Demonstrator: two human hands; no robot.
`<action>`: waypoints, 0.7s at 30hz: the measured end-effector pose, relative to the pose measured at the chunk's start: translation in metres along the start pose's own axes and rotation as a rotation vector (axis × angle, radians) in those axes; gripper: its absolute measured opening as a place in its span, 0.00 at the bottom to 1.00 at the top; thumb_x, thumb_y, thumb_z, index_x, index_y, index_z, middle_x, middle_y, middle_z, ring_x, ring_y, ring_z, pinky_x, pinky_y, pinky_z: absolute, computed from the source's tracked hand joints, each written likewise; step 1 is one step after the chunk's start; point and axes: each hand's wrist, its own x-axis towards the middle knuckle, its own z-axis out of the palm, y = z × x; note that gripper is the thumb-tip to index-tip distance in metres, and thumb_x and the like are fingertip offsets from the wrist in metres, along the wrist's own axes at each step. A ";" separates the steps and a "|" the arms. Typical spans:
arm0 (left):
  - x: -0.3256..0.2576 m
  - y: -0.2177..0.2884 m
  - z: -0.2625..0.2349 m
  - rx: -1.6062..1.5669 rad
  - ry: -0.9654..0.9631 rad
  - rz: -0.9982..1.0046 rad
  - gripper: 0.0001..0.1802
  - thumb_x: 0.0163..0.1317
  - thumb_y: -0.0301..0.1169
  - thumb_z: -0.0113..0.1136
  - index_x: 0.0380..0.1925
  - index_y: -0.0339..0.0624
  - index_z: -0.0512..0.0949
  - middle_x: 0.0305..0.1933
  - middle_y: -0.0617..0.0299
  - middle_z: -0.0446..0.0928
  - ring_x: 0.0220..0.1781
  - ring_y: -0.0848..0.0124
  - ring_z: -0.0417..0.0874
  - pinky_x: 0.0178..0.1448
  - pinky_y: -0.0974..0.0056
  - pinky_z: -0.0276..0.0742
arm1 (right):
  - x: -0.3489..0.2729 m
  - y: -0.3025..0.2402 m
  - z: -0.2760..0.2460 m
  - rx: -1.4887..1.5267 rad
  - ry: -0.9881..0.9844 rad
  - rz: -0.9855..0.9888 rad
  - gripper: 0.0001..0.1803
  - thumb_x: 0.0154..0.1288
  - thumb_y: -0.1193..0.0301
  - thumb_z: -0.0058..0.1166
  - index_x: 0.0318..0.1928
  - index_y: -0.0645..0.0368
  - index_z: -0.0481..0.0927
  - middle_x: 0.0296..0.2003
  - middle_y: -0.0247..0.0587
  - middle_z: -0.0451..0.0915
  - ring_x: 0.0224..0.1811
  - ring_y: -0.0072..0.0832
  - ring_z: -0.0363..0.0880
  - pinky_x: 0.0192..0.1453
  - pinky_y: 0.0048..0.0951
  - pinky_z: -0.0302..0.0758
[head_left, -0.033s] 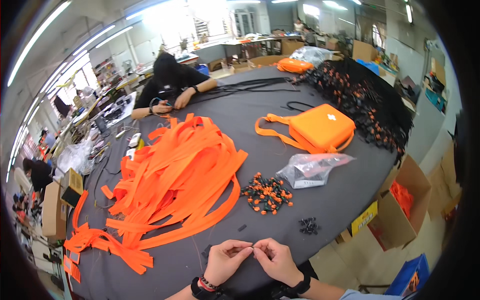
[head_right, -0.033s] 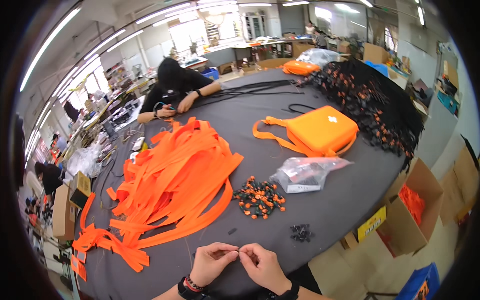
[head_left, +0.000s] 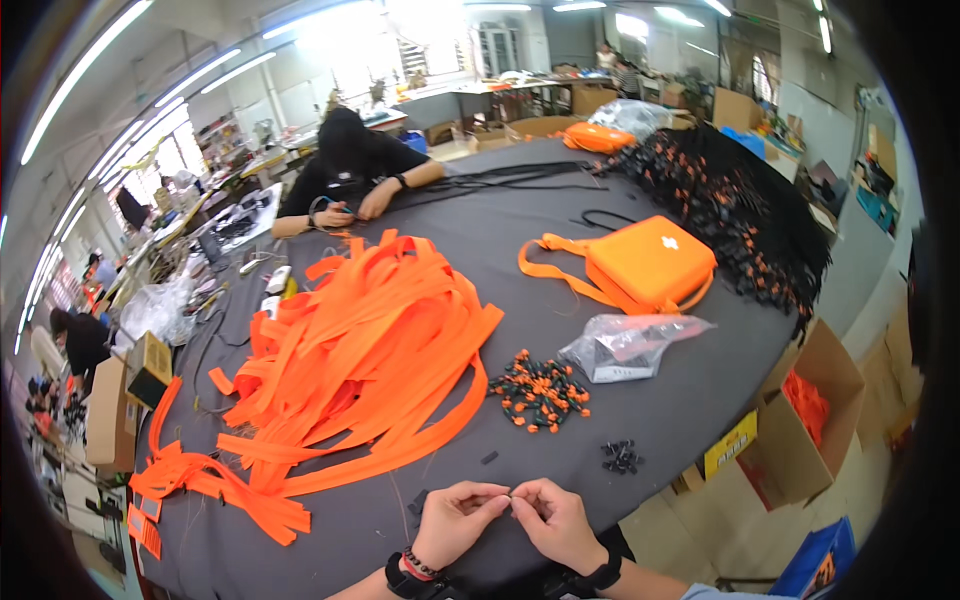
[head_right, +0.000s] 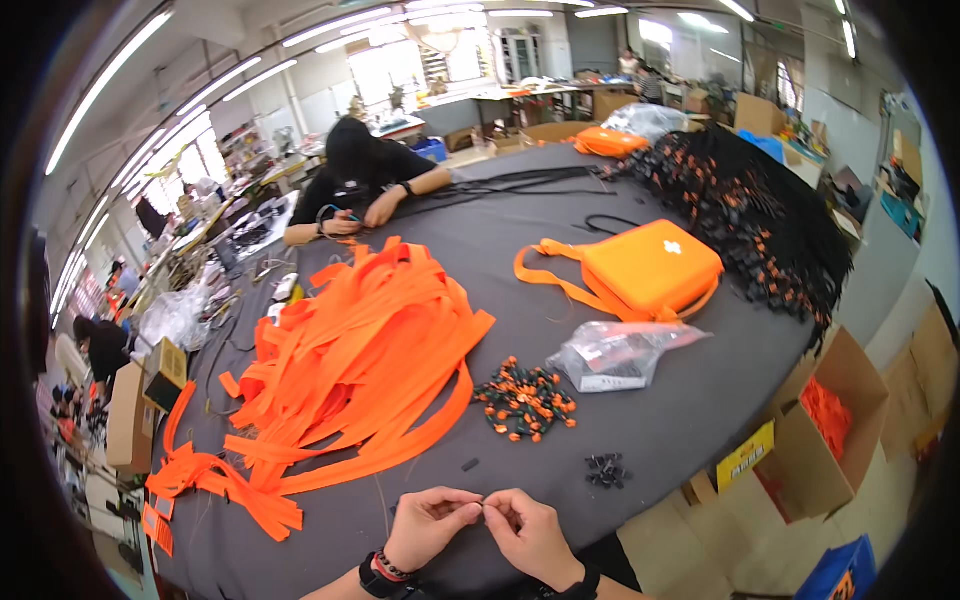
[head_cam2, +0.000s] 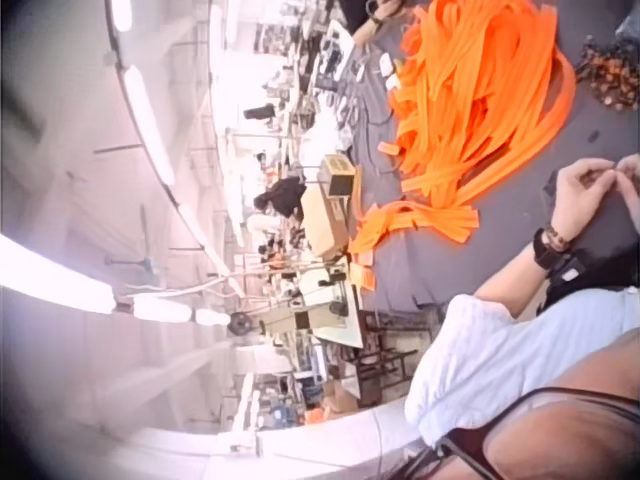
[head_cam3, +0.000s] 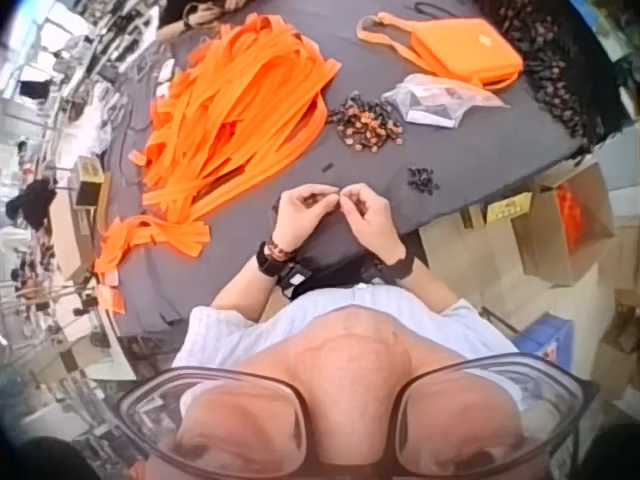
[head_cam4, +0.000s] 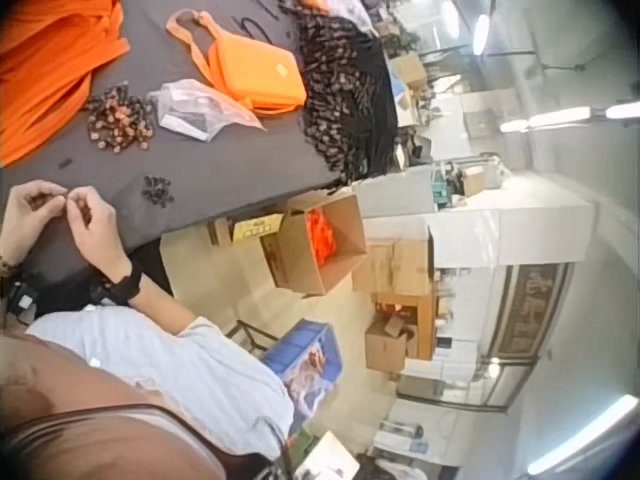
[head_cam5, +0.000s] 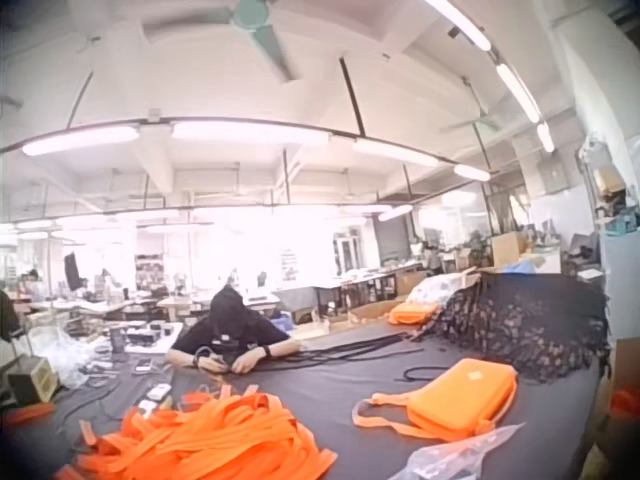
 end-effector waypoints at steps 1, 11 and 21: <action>-0.001 0.003 -0.001 0.011 -0.010 -0.079 0.11 0.64 0.22 0.64 0.45 0.27 0.81 0.39 0.57 0.84 0.40 0.76 0.84 0.48 0.73 0.81 | 0.000 -0.001 0.000 0.028 -0.018 0.018 0.05 0.69 0.79 0.54 0.44 0.67 0.77 0.33 0.32 0.79 0.33 0.12 0.76 0.36 0.15 0.73; 0.002 0.004 -0.007 0.036 -0.096 -0.088 0.13 0.64 0.28 0.66 0.44 0.29 0.82 0.35 0.62 0.84 0.36 0.80 0.82 0.44 0.75 0.80 | 0.003 -0.001 0.002 0.106 0.004 -0.017 0.02 0.69 0.79 0.54 0.41 0.66 0.77 0.29 0.28 0.78 0.29 0.09 0.73 0.32 0.13 0.70; -0.003 -0.001 -0.007 -0.004 -0.073 -0.067 0.13 0.64 0.30 0.66 0.44 0.31 0.83 0.34 0.63 0.84 0.35 0.81 0.81 0.43 0.75 0.78 | 0.005 0.000 0.003 0.132 -0.020 -0.013 0.02 0.69 0.80 0.54 0.40 0.66 0.77 0.29 0.30 0.79 0.30 0.11 0.75 0.34 0.13 0.71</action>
